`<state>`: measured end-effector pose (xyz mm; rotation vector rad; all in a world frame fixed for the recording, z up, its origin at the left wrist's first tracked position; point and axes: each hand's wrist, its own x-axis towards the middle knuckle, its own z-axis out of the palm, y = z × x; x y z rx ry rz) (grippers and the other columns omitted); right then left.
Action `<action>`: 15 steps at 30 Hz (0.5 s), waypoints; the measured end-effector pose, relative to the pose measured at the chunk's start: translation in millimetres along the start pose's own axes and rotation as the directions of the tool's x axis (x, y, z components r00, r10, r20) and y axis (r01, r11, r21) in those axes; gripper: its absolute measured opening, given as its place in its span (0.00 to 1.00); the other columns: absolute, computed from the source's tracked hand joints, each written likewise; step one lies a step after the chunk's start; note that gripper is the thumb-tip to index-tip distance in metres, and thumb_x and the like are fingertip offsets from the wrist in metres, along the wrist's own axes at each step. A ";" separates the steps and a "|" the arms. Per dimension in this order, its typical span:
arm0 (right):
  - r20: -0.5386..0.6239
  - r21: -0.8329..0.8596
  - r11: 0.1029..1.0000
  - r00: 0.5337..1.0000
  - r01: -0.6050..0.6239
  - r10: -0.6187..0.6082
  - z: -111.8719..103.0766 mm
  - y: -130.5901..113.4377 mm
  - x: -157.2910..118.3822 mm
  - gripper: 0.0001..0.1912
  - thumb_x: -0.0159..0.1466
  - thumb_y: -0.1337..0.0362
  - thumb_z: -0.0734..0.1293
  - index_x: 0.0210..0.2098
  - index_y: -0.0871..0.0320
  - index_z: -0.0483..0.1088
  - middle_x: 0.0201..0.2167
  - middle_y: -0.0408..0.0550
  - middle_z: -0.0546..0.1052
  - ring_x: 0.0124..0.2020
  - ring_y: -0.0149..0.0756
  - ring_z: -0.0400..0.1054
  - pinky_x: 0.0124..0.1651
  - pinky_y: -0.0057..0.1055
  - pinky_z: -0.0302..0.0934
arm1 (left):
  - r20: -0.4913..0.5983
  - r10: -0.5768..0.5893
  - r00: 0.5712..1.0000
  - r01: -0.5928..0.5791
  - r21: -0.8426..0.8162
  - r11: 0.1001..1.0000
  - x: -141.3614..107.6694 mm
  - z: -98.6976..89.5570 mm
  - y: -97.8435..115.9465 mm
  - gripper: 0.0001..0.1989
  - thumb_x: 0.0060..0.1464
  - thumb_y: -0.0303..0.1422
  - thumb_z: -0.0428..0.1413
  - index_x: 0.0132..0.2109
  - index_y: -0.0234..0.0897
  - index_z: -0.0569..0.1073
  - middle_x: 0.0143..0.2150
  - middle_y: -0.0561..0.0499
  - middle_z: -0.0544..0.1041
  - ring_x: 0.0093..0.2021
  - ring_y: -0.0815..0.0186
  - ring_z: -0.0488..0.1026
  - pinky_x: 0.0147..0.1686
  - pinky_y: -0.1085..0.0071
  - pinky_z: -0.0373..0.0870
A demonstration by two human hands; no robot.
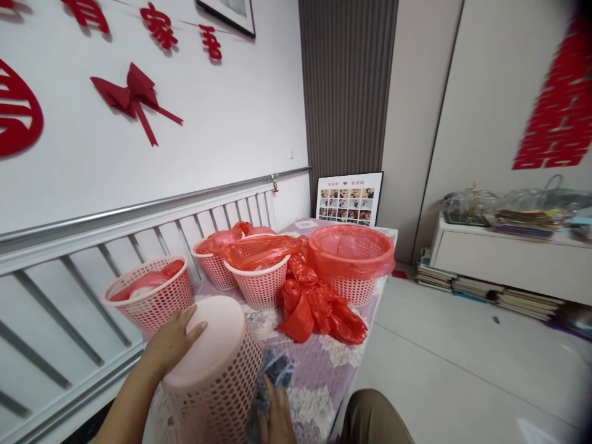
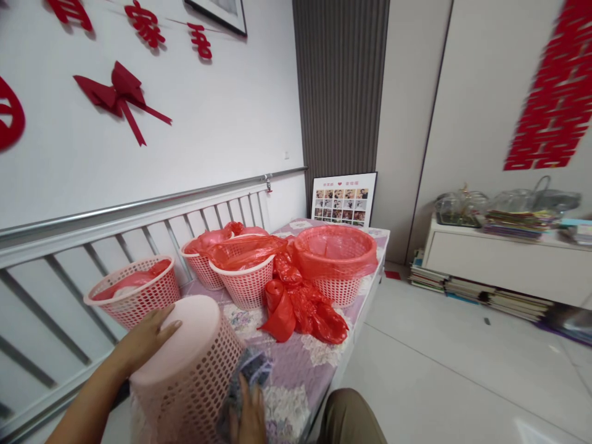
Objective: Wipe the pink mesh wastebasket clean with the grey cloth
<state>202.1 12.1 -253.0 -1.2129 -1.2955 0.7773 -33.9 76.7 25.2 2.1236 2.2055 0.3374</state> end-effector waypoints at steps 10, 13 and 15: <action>0.103 0.037 0.997 0.993 0.060 -0.064 -12.6 -70.9 33.7 0.25 0.68 0.54 0.61 0.62 0.51 0.67 0.64 0.55 0.69 0.65 0.54 0.62 0.66 0.55 0.57 | -0.027 0.072 0.997 -0.073 -0.023 0.997 -1.5 -1.9 -6.9 0.41 0.58 0.56 0.45 0.67 0.29 0.62 0.66 0.35 0.66 0.66 0.49 0.63 0.66 0.54 0.57; 0.139 0.012 0.986 0.976 0.168 -0.168 -18.3 -131.3 44.5 0.26 0.67 0.61 0.62 0.65 0.51 0.64 0.66 0.55 0.65 0.68 0.52 0.57 0.67 0.53 0.56 | -0.019 0.144 0.989 -0.145 -0.058 0.988 -2.8 -5.5 -11.5 0.40 0.57 0.56 0.47 0.66 0.31 0.65 0.66 0.38 0.68 0.67 0.51 0.63 0.67 0.57 0.57; 0.181 0.021 0.959 0.942 0.282 -0.281 -21.2 -159.5 50.1 0.29 0.64 0.65 0.65 0.65 0.50 0.63 0.68 0.52 0.63 0.69 0.51 0.55 0.68 0.51 0.54 | -0.017 0.175 0.984 -0.176 -0.082 0.981 -3.9 -7.1 -14.4 0.39 0.57 0.56 0.48 0.65 0.33 0.66 0.66 0.41 0.68 0.67 0.52 0.63 0.67 0.57 0.57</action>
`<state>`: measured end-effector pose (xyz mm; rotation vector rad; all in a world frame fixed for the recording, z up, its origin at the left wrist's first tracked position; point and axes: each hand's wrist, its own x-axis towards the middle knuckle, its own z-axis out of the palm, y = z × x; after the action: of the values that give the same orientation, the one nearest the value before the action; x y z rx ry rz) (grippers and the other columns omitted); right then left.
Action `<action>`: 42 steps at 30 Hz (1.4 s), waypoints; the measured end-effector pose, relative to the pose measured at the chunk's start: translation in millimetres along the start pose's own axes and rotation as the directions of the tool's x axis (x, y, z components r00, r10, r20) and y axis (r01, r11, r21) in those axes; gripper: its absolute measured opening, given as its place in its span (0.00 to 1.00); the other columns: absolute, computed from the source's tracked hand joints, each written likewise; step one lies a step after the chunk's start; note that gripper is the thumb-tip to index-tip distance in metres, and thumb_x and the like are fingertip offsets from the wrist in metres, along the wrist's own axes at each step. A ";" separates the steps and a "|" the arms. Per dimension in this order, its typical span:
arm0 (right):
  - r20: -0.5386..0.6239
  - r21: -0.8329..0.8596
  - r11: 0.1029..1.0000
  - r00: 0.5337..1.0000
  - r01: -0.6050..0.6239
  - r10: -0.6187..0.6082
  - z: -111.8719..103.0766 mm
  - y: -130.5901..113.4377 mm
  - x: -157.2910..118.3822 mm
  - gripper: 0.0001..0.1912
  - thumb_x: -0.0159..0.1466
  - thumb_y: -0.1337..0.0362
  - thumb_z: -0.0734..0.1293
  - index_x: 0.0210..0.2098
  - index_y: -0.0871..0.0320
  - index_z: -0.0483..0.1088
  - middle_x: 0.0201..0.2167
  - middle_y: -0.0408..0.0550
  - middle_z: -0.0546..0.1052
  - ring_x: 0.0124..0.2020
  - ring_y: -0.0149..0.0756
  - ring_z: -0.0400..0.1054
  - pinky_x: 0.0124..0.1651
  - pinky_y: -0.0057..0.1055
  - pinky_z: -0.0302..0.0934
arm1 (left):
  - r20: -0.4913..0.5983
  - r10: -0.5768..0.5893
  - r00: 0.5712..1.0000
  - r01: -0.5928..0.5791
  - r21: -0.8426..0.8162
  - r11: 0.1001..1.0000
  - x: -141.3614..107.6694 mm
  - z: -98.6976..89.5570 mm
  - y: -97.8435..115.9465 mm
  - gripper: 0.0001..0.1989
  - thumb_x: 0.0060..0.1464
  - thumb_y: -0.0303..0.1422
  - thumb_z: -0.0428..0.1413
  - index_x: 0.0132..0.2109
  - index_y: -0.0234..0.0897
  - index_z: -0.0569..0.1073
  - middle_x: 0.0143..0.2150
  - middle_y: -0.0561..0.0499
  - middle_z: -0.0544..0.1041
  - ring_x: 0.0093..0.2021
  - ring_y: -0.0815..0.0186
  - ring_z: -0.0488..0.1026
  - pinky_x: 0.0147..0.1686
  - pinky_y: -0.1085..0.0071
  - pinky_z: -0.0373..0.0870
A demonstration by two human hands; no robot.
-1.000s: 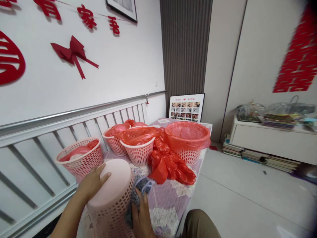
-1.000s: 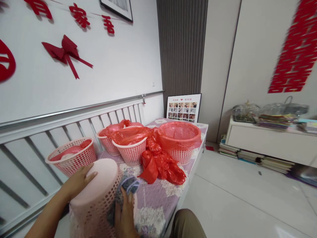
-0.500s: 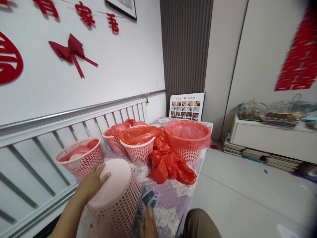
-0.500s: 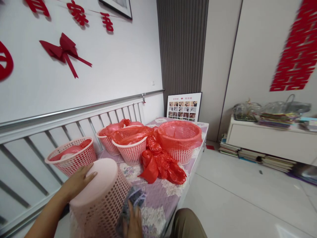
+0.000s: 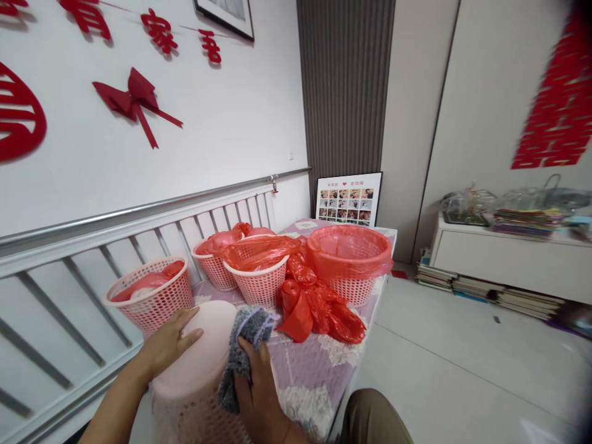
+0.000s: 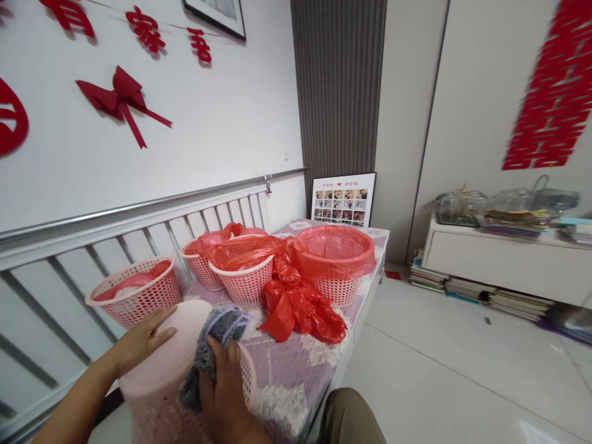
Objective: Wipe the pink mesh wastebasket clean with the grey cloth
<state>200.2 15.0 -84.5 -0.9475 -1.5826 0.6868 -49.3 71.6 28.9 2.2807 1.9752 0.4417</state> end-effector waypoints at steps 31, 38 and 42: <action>-0.075 -0.014 0.999 0.996 0.046 -0.047 20.0 2.3 -11.8 0.33 0.62 0.68 0.63 0.66 0.51 0.60 0.72 0.51 0.54 0.72 0.52 0.48 0.70 0.52 0.49 | 0.014 -0.012 1.000 0.013 -0.054 0.998 -1.4 -0.2 2.1 0.39 0.56 0.56 0.49 0.66 0.33 0.65 0.67 0.41 0.67 0.66 0.52 0.64 0.68 0.55 0.56; 0.010 -0.048 0.998 0.999 -0.042 0.042 15.5 73.1 -43.1 0.30 0.67 0.58 0.62 0.68 0.52 0.58 0.70 0.54 0.59 0.70 0.54 0.53 0.68 0.57 0.53 | 0.023 -0.014 1.000 0.015 -0.053 0.998 -0.7 -0.7 2.1 0.39 0.57 0.56 0.49 0.66 0.33 0.66 0.67 0.41 0.67 0.67 0.52 0.63 0.68 0.55 0.55; -0.065 0.022 0.967 0.965 -0.254 0.255 4.2 123.7 -64.2 0.27 0.66 0.49 0.62 0.61 0.52 0.68 0.61 0.53 0.72 0.65 0.55 0.63 0.67 0.57 0.56 | 0.025 -0.027 0.999 0.029 -0.054 0.998 -0.7 -0.7 1.9 0.39 0.57 0.56 0.49 0.66 0.34 0.66 0.67 0.41 0.67 0.67 0.52 0.63 0.68 0.55 0.56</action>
<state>227.0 23.2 -221.1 -1.1650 -1.4080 0.8335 -47.7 70.6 29.9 2.2129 1.9565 0.4563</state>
